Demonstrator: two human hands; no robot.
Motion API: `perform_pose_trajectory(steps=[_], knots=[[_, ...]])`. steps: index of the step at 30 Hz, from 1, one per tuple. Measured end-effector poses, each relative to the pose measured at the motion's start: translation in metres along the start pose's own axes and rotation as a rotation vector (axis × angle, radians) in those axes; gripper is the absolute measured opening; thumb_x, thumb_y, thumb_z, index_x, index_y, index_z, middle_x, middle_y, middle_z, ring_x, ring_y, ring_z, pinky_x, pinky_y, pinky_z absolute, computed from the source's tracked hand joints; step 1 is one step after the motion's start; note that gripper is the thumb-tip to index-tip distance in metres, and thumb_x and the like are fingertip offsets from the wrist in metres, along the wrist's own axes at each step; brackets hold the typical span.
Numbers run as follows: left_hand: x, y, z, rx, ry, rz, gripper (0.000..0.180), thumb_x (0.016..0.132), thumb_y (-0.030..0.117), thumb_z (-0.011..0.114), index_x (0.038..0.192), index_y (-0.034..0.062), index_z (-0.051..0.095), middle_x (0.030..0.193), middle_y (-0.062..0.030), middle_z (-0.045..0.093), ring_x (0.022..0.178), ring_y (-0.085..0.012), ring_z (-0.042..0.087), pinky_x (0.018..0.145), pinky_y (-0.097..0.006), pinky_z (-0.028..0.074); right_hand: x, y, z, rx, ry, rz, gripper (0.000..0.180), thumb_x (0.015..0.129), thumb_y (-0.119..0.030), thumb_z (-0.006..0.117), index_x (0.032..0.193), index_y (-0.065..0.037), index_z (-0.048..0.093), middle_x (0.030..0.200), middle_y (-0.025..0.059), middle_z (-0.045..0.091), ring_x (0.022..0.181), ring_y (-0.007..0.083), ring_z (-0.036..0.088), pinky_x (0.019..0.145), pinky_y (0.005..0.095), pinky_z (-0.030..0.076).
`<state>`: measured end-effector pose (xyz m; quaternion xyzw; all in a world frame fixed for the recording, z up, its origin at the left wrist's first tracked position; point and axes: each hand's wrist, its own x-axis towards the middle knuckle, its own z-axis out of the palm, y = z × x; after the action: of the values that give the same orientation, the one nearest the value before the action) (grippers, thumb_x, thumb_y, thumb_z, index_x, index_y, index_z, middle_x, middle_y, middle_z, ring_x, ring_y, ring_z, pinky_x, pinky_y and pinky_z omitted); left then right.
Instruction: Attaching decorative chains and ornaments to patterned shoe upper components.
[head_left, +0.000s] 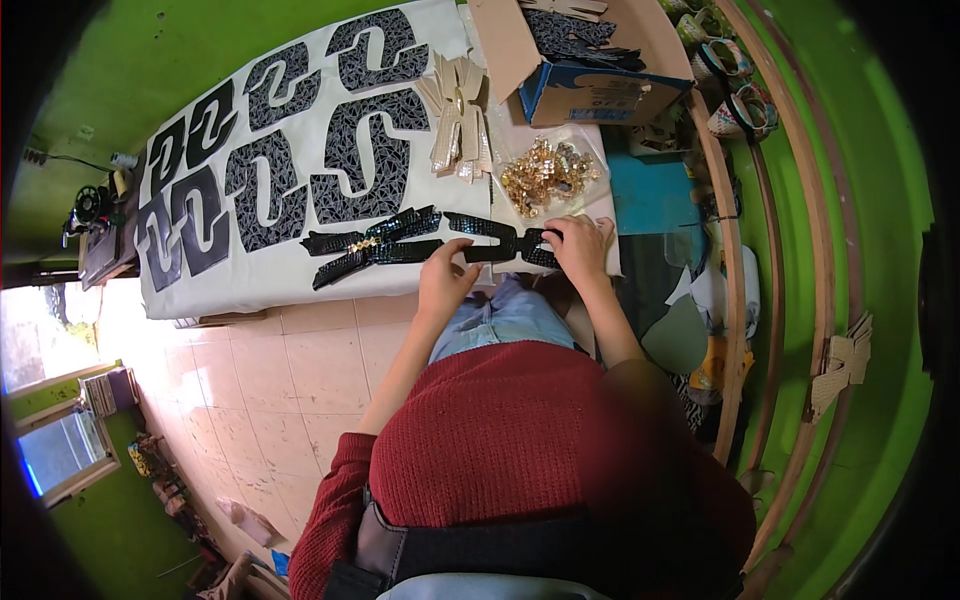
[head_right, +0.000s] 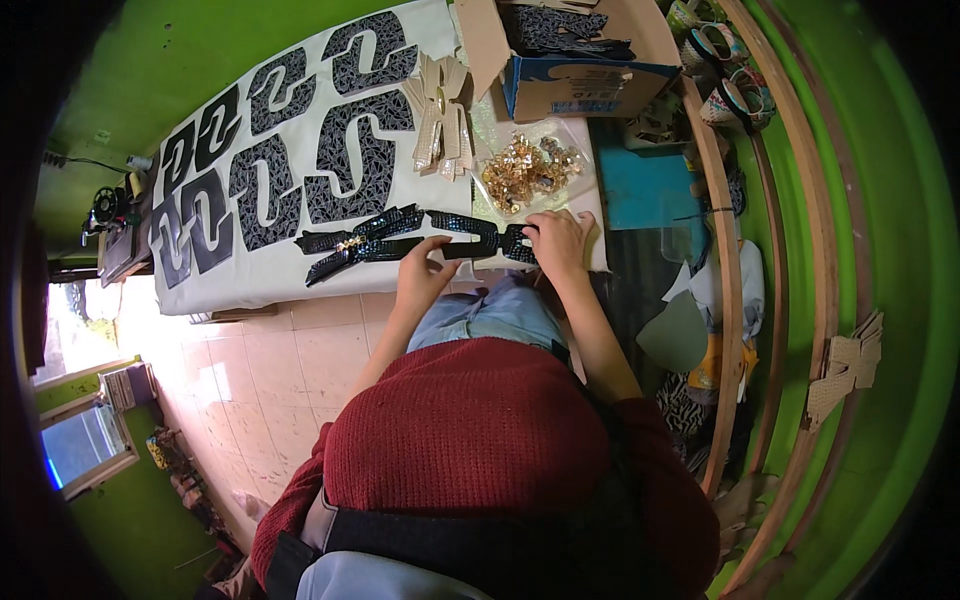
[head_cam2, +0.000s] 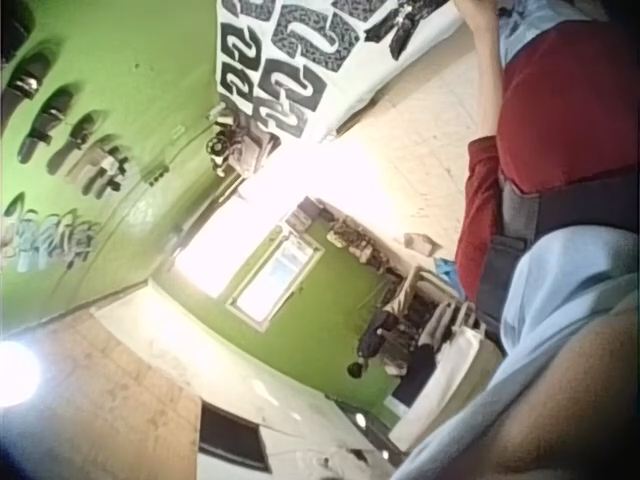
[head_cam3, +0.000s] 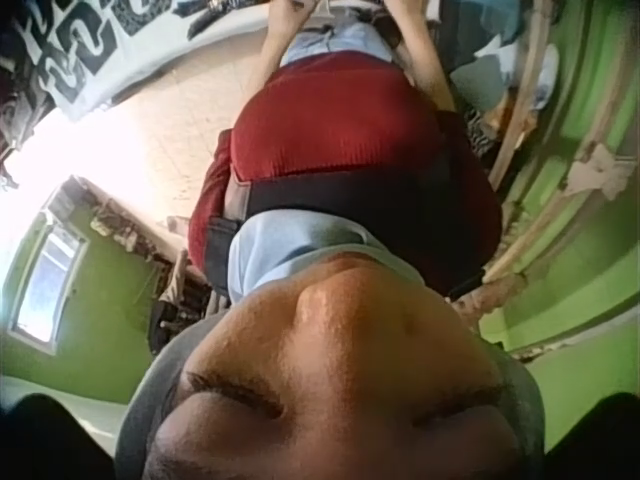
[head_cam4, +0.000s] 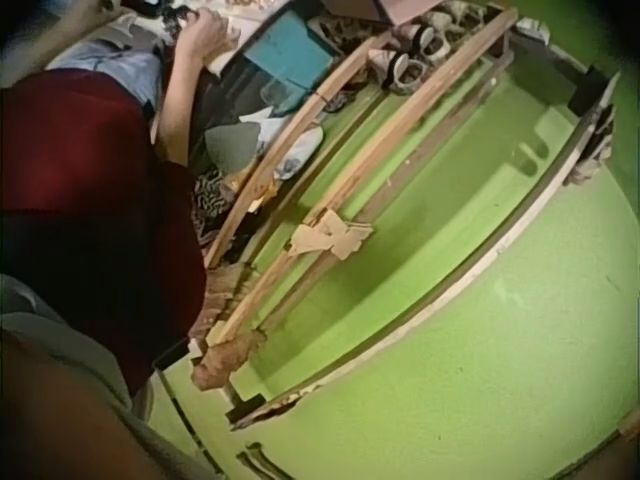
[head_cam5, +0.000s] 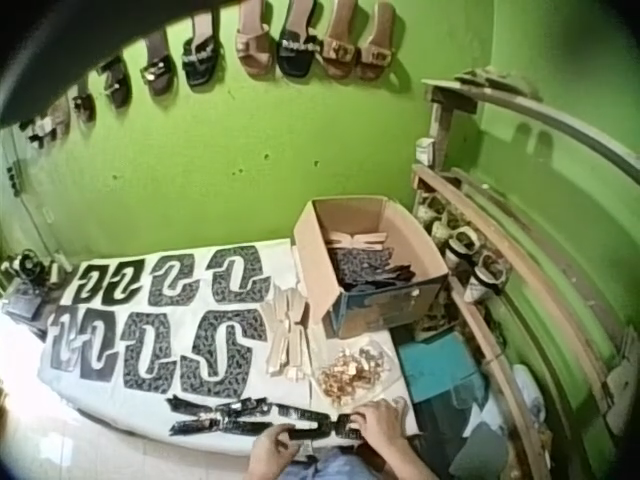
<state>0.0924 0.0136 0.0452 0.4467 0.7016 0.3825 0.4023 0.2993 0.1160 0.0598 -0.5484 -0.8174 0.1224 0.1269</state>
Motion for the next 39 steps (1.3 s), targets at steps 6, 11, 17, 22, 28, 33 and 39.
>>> perform_pose_trajectory(steps=[6, 11, 17, 22, 28, 33, 39], knots=[[0.002, 0.016, 0.012, 0.641, 0.06, 0.544, 0.037, 0.073, 0.018, 0.069, 0.109, 0.0146, 0.062, 0.125, -0.0035, 0.051, 0.114, -0.0278, 0.046, 0.091, -0.044, 0.037, -0.005, 0.007, 0.019, -0.033, 0.327, -0.021, 0.011, 0.074, -0.027, 0.07, 0.081, -0.018, 0.069, 0.087, -0.0059, 0.065, 0.095, 0.0138, 0.055, 0.091, 0.047, 0.023], [0.013, 0.003, 0.028, 0.824, -0.207, 0.62, 0.043, 0.083, 0.018, 0.058, 0.125, 0.0183, 0.053, 0.14, -0.0042, 0.041, 0.13, -0.0289, 0.035, 0.101, -0.051, 0.03, -0.002, 0.006, 0.011, 0.091, 0.411, 0.091, 0.009, 0.074, -0.023, 0.07, 0.083, -0.019, 0.07, 0.089, -0.0059, 0.064, 0.093, 0.0144, 0.055, 0.088, 0.0427, 0.025], [0.012, -0.006, 0.038, 0.823, -0.186, 0.609, 0.045, 0.086, 0.02, 0.053, 0.131, 0.0173, 0.047, 0.14, -0.005, 0.04, 0.131, -0.0285, 0.033, 0.102, -0.054, 0.029, 0.032, -0.005, -0.011, 0.075, 0.389, -0.003, 0.009, 0.076, -0.025, 0.068, 0.082, -0.018, 0.068, 0.086, -0.0046, 0.066, 0.088, 0.0166, 0.055, 0.084, 0.0412, 0.026], [0.011, -0.01, 0.041, 0.848, -0.188, 0.608, 0.052, 0.086, 0.02, 0.054, 0.136, 0.0166, 0.04, 0.143, -0.0074, 0.035, 0.133, -0.0302, 0.029, 0.102, -0.053, 0.027, 0.062, -0.014, -0.012, 0.181, 0.32, 0.099, 0.019, 0.074, -0.027, 0.069, 0.088, -0.015, 0.064, 0.087, -0.0013, 0.065, 0.09, 0.0183, 0.056, 0.084, 0.0415, 0.026], [0.009, -0.006, 0.039, 0.802, -0.16, 0.579, 0.048, 0.086, 0.018, 0.053, 0.133, 0.0153, 0.044, 0.143, -0.0057, 0.036, 0.135, -0.0287, 0.027, 0.105, -0.059, 0.018, 0.087, 0.001, -0.01, 0.247, 0.235, 0.085, 0.024, 0.076, -0.026, 0.069, 0.096, -0.013, 0.066, 0.099, 0.002, 0.064, 0.094, 0.0213, 0.058, 0.084, 0.0408, 0.032], [0.015, 0.019, 0.025, 0.55, -0.035, 0.557, 0.029, 0.081, 0.015, 0.058, 0.109, 0.014, 0.061, 0.121, -0.0015, 0.058, 0.13, -0.0289, 0.035, 0.104, -0.06, 0.016, 0.094, 0.02, -0.013, 0.501, 0.247, 0.073, 0.024, 0.073, -0.017, 0.072, 0.094, -0.005, 0.068, 0.084, 0.0137, 0.068, 0.077, 0.0255, 0.067, 0.07, 0.0309, 0.051], [0.047, 0.043, 0.025, 0.489, 0.064, 0.619, 0.034, 0.08, 0.015, 0.059, 0.114, 0.0146, 0.059, 0.121, -0.0018, 0.057, 0.126, -0.0288, 0.039, 0.102, -0.057, 0.019, 0.091, 0.016, -0.018, 0.548, 0.239, 0.1, 0.023, 0.073, -0.011, 0.074, 0.089, 0.003, 0.064, 0.082, 0.0122, 0.069, 0.078, 0.0161, 0.067, 0.069, 0.0264, 0.051]])
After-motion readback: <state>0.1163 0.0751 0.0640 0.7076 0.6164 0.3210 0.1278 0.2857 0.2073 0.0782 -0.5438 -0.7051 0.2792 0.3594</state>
